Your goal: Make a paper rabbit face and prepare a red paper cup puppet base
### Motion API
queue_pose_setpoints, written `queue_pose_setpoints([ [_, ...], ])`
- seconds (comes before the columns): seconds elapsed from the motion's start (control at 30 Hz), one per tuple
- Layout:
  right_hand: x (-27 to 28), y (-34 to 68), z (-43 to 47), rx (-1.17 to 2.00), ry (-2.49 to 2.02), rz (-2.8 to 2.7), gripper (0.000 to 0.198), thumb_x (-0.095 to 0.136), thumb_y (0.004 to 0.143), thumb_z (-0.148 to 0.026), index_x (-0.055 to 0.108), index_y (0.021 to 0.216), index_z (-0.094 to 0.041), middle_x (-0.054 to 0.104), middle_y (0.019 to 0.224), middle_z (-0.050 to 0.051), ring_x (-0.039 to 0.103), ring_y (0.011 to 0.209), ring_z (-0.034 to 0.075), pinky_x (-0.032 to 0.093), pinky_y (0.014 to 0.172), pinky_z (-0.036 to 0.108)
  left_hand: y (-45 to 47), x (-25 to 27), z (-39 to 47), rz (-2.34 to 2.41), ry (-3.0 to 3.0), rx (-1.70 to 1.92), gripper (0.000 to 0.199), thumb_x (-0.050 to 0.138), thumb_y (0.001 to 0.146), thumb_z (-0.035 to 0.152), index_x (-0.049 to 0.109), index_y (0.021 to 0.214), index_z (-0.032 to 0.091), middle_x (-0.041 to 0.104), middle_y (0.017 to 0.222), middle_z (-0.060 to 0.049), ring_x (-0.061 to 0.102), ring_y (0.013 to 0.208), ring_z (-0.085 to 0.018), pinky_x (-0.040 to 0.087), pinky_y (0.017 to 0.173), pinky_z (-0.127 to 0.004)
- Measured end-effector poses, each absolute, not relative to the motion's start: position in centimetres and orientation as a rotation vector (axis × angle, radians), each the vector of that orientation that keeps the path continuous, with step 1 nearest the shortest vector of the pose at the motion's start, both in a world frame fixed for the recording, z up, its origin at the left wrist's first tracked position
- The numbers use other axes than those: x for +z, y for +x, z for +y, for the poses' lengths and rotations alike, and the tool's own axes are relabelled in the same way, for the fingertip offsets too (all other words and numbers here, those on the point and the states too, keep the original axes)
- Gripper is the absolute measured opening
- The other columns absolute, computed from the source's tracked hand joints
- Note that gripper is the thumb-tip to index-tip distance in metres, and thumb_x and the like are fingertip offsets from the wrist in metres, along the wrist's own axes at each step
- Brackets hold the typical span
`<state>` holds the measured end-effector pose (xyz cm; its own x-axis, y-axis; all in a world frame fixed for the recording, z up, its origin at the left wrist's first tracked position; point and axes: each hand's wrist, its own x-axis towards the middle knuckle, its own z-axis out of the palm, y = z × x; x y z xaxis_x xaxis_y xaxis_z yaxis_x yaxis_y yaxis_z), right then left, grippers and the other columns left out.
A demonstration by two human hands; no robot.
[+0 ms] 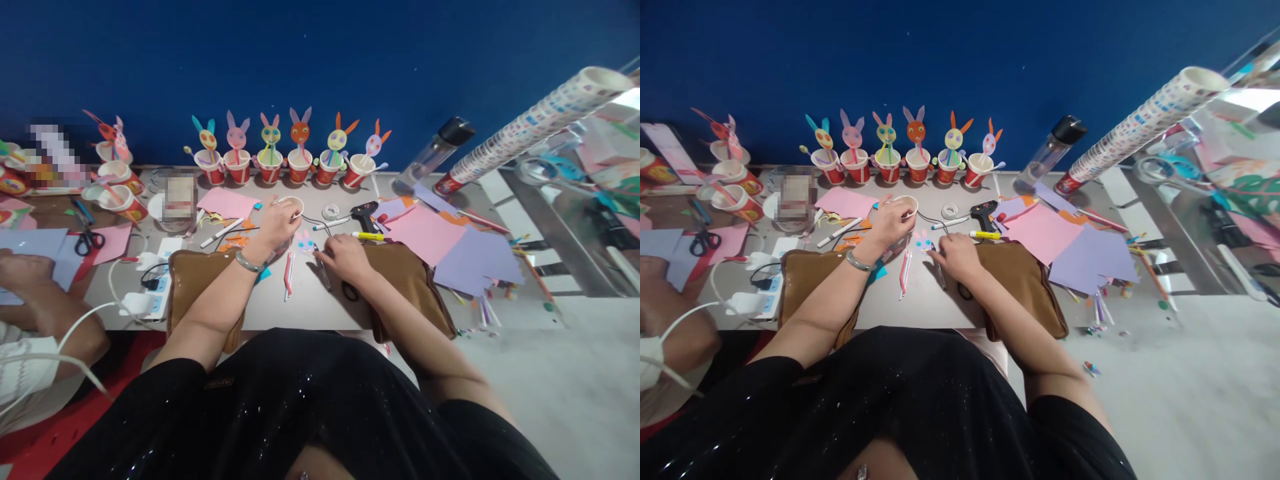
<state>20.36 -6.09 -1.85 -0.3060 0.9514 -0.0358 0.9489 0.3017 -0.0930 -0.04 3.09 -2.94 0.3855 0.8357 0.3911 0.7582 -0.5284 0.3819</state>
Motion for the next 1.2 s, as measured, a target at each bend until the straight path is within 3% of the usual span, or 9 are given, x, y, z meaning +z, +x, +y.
queue_pose_setpoints([
  [0.2,-1.2,12.8,-7.8,0.594,-1.946,-2.635,0.051,0.051,0.097,-0.06,0.074,0.104,-0.015,0.076,0.106,0.018,0.071,0.099,0.031,0.047,0.081,0.036,-0.1,-3.1,3.0,1.416,2.493,0.864,0.009,0.061,0.088,0.019,0.068,0.083,0.021,0.075,0.09,-0.005,0.068,0.091,-0.023,0.034,0.118,-0.049],
  [0.37,-1.5,11.6,-7.7,0.639,-2.0,-2.618,0.037,0.053,0.093,-0.038,0.076,0.107,-0.012,0.076,0.104,0.022,0.072,0.101,0.033,0.048,0.081,0.037,-0.1,-2.9,2.8,1.353,2.505,0.909,0.007,0.063,0.089,0.021,0.069,0.086,0.021,0.075,0.093,-0.006,0.069,0.096,-0.025,0.033,0.118,-0.05],
  [0.5,-1.5,13.6,-7.2,0.719,-1.957,-2.594,0.028,0.053,0.089,-0.03,0.075,0.096,-0.013,0.076,0.097,0.02,0.071,0.093,0.031,0.044,0.073,0.035,-0.1,-2.8,2.8,1.23,2.52,0.853,0.003,0.07,0.087,0.023,0.07,0.089,0.021,0.075,0.096,-0.005,0.068,0.098,-0.025,0.036,0.116,-0.049],
  [0.6,-1.0,15.6,-7.0,0.838,-1.816,-2.589,0.024,0.055,0.09,-0.035,0.07,0.083,-0.017,0.074,0.083,0.011,0.065,0.078,0.022,0.039,0.066,0.03,-0.4,-3.0,3.0,1.179,2.468,0.968,0.021,0.077,0.084,0.035,0.07,0.098,0.02,0.072,0.107,-0.008,0.066,0.108,-0.026,0.04,0.113,-0.046],
  [0.77,-0.9,19.0,-6.6,0.935,-1.681,-2.409,0.03,0.051,0.091,-0.037,0.05,0.067,-0.02,0.054,0.061,-0.001,0.047,0.061,0.013,0.033,0.061,0.027,-1.6,-3.4,4.3,1.134,2.316,1.178,0.078,0.084,0.07,0.061,0.06,0.129,0.016,0.058,0.137,-0.018,0.054,0.131,-0.034,0.042,0.114,-0.047],
  [0.87,-1.2,20.9,-6.3,1.16,-1.542,-1.966,0.031,0.056,0.087,-0.045,0.049,0.068,-0.021,0.048,0.059,-0.004,0.043,0.058,0.012,0.033,0.059,0.027,-2.4,-3.4,5.1,1.13,2.252,1.037,0.109,0.091,0.057,0.061,0.046,0.147,0.018,0.049,0.151,-0.02,0.046,0.142,-0.039,0.037,0.119,-0.053],
  [0.97,-1.1,22.5,-5.9,1.209,-1.455,-1.608,0.031,0.062,0.084,-0.05,0.055,0.076,-0.021,0.048,0.061,-0.005,0.041,0.056,0.011,0.033,0.057,0.027,-2.7,-3.7,5.3,1.147,2.221,0.816,0.126,0.095,0.05,0.049,0.035,0.156,0.019,0.041,0.16,-0.02,0.039,0.148,-0.043,0.033,0.122,-0.056],
  [1.07,-0.7,23.3,-5.7,1.148,-1.393,-1.465,0.028,0.062,0.086,-0.048,0.056,0.081,-0.021,0.048,0.063,-0.005,0.041,0.056,0.011,0.036,0.058,0.027,-2.2,-4.0,5.1,1.193,2.186,0.666,0.12,0.09,0.055,0.034,0.031,0.158,0.018,0.046,0.157,-0.019,0.043,0.147,-0.041,0.037,0.121,-0.054],
  [1.2,-0.9,22.7,-5.7,0.982,-1.434,-1.836,0.026,0.052,0.092,-0.045,0.058,0.087,-0.02,0.06,0.076,0.002,0.054,0.07,0.017,0.047,0.072,0.033,-1.3,-4.4,4.6,1.281,2.132,0.688,0.098,0.079,0.066,0.025,0.038,0.155,0.019,0.059,0.147,-0.015,0.056,0.137,-0.034,0.044,0.116,-0.046],
])
